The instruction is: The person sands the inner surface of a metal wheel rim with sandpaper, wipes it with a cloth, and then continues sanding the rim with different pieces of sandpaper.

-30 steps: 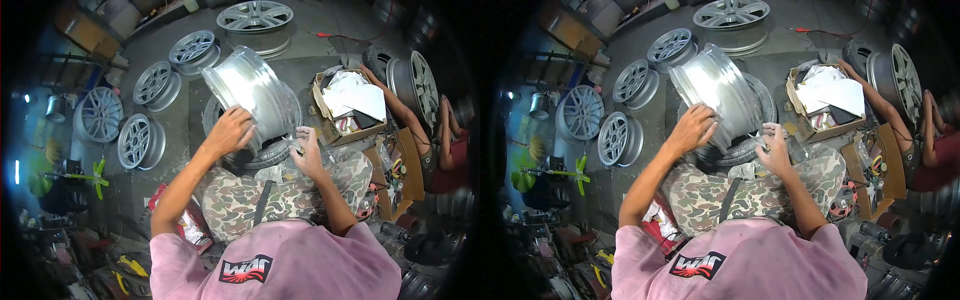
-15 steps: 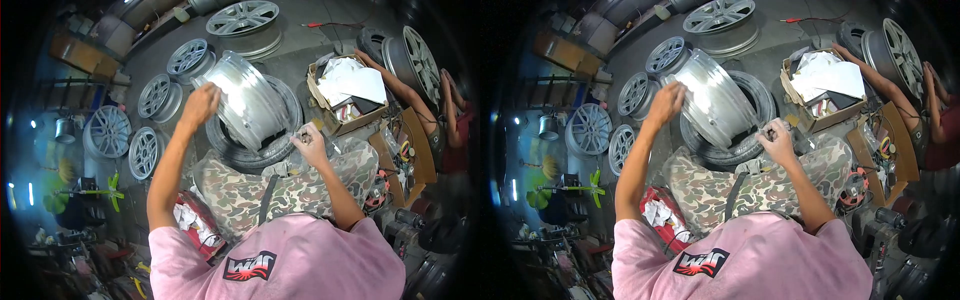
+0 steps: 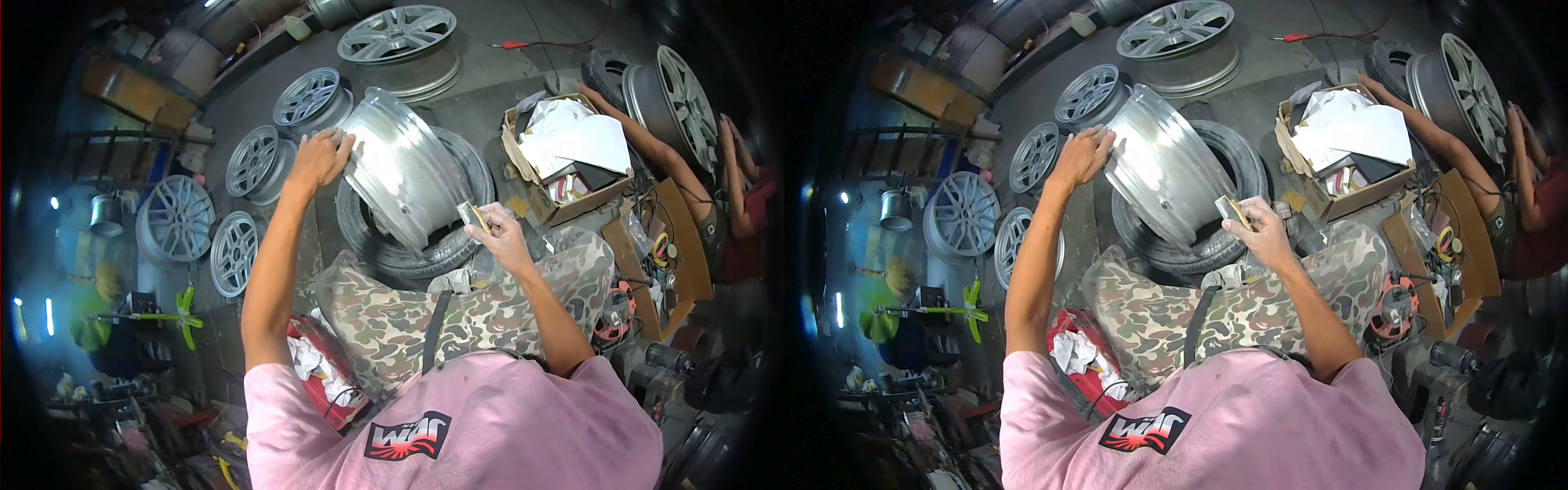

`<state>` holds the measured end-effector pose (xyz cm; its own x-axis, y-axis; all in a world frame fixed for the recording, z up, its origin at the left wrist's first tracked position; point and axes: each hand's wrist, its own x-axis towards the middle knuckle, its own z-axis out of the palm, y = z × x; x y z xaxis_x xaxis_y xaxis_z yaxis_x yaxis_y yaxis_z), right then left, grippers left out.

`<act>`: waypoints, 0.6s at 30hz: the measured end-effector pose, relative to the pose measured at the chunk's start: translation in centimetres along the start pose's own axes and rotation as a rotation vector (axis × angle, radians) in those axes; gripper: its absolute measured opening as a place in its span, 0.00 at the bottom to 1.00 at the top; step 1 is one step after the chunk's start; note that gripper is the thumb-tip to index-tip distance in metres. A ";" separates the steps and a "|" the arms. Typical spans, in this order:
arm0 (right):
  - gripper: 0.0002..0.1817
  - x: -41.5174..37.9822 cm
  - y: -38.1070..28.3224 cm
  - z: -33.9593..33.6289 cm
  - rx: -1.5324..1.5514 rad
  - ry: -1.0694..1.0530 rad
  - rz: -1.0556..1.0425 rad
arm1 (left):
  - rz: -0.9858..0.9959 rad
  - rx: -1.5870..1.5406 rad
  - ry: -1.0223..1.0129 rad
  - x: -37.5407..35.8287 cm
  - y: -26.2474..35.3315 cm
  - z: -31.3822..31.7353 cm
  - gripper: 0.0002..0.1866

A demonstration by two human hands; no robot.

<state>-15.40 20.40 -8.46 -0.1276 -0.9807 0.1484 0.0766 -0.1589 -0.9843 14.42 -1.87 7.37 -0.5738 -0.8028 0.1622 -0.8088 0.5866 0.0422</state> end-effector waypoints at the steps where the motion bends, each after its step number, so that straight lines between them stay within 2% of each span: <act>1: 0.10 0.0 -0.3 0.0 -0.072 0.017 -0.030 | -0.089 0.096 -0.129 0.7 1.2 -0.2 0.33; 2: 0.11 -0.1 -1.0 0.2 -0.138 0.044 -0.020 | -0.180 0.191 -0.261 1.2 2.6 -0.1 0.39; 3: 0.11 -0.2 -1.1 0.2 -0.143 0.036 -0.021 | -0.188 0.186 -0.257 0.9 3.5 1.2 0.39; 5: 0.09 -0.2 -1.2 0.2 -0.306 0.057 -0.071 | -0.084 0.363 -0.076 -1.6 5.8 4.7 0.44; 6: 0.09 -0.2 -1.1 0.4 -0.308 0.049 -0.072 | -0.062 0.394 -0.044 -3.2 7.7 5.3 0.44; 8: 0.11 0.1 -1.1 0.8 -0.403 0.175 -0.276 | -0.047 0.422 -0.010 -6.4 11.2 5.7 0.43; 10: 0.10 0.1 -2.0 0.9 -0.451 0.167 -0.285 | -0.009 0.447 -0.082 -8.4 13.4 5.7 0.40; 11: 0.10 0.1 -2.3 1.0 -0.497 0.167 -0.293 | -0.022 0.440 -0.079 -8.2 13.0 5.9 0.40; 13: 0.10 0.5 -2.4 1.4 -0.512 0.132 -0.313 | -0.026 0.463 0.049 -6.9 11.3 6.0 0.37; 15: 0.10 1.0 -2.7 2.2 -0.528 0.100 -0.337 | -0.069 0.511 0.130 -4.1 7.8 5.5 0.33; 16: 0.10 1.5 -3.1 2.9 -0.522 0.062 -0.349 | -0.126 0.538 0.118 -2.5 5.9 4.6 0.30; 18: 0.10 3.0 -3.7 4.9 -0.549 0.013 -0.444 | -0.312 0.373 0.020 0.5 2.0 2.7 0.26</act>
<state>-11.19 17.46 -3.92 -0.0436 -0.8342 0.5498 -0.4949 -0.4600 -0.7372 12.15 -1.33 4.90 -0.2968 -0.9299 0.2171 -0.9350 0.2367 -0.2641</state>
